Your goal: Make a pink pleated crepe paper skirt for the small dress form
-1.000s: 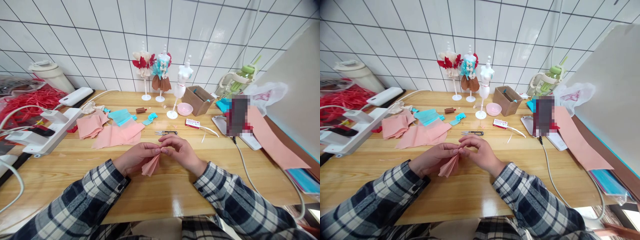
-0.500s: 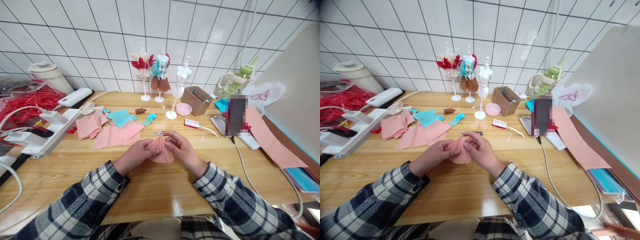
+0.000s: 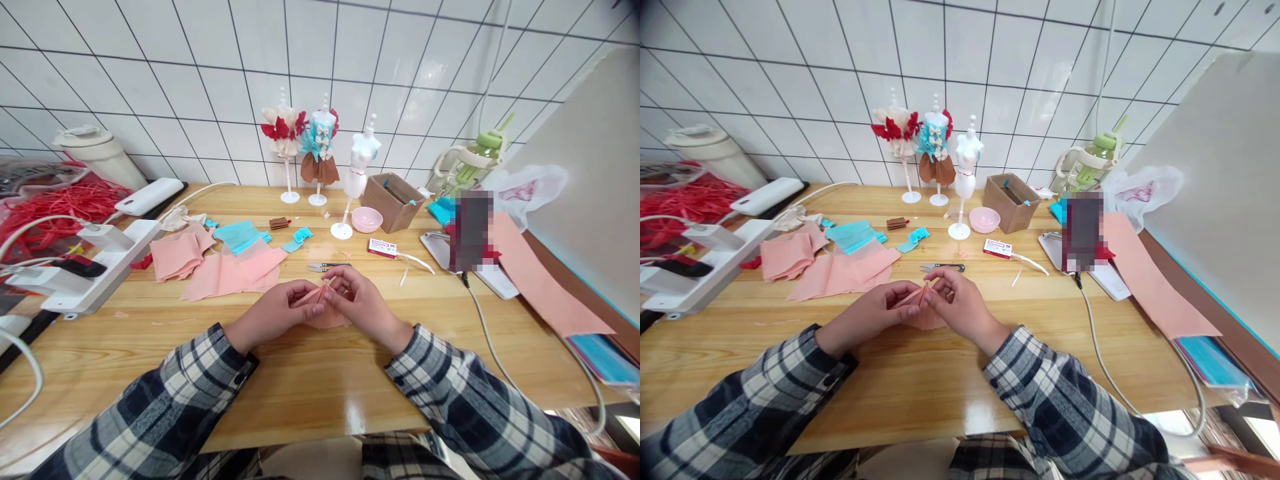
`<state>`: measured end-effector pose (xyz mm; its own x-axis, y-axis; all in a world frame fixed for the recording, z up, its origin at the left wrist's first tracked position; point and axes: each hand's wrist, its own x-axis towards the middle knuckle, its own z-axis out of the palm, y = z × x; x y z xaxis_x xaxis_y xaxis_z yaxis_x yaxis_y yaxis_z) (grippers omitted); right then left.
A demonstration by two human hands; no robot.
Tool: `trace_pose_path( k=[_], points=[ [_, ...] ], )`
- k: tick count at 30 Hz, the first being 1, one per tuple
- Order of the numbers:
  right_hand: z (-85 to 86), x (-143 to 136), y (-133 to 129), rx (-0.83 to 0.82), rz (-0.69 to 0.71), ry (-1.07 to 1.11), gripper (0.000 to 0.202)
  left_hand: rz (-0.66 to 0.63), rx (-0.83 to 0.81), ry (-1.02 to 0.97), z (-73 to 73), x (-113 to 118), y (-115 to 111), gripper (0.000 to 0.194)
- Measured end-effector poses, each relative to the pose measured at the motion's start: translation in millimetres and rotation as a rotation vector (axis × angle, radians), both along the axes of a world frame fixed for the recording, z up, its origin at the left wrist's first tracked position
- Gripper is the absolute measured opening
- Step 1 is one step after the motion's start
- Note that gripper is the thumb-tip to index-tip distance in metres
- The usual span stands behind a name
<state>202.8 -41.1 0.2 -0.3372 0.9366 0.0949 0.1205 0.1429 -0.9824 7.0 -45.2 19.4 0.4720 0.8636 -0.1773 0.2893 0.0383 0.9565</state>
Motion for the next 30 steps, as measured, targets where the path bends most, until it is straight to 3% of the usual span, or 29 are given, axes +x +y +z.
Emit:
trace_pose_path(
  k=[3,6,10,16,18,23,25,30],
  points=[
    [3.2,-0.7,-2.7,-0.019,0.028,0.005,0.041,0.1,0.008,-0.002,-1.2,-0.4,0.6,0.032],
    [6.2,-0.2,-1.6,-0.106,0.064,0.046,0.052,0.067,-0.045,-0.032,-2.9,-1.6,0.9,0.031],
    [7.3,-0.3,0.5,-0.186,0.039,0.148,0.028,-0.008,-0.159,-0.157,-4.8,-2.4,-0.3,0.028],
    [7.6,-1.2,-3.6,-0.638,0.14,0.458,0.03,-0.166,-0.184,-0.161,-2.1,-8.6,0.4,0.034],
    [6.7,-1.8,-3.0,-0.632,0.122,0.431,0.031,-0.171,-0.136,-0.161,-0.9,-10.4,2.3,0.042],
    [2.0,-4.1,1.1,-0.376,0.045,0.237,0.03,0.046,-0.03,-0.061,-4.4,-7.2,4.0,0.035],
    [1.4,-4.2,0.5,-0.406,0.049,0.293,0.029,0.113,-0.059,-0.088,-7.0,-4.4,3.1,0.03],
    [0.9,-1.8,-2.9,-0.658,0.092,0.629,0.036,0.35,-0.093,-0.31,-12.2,-1.9,3.8,0.023]
  ],
)
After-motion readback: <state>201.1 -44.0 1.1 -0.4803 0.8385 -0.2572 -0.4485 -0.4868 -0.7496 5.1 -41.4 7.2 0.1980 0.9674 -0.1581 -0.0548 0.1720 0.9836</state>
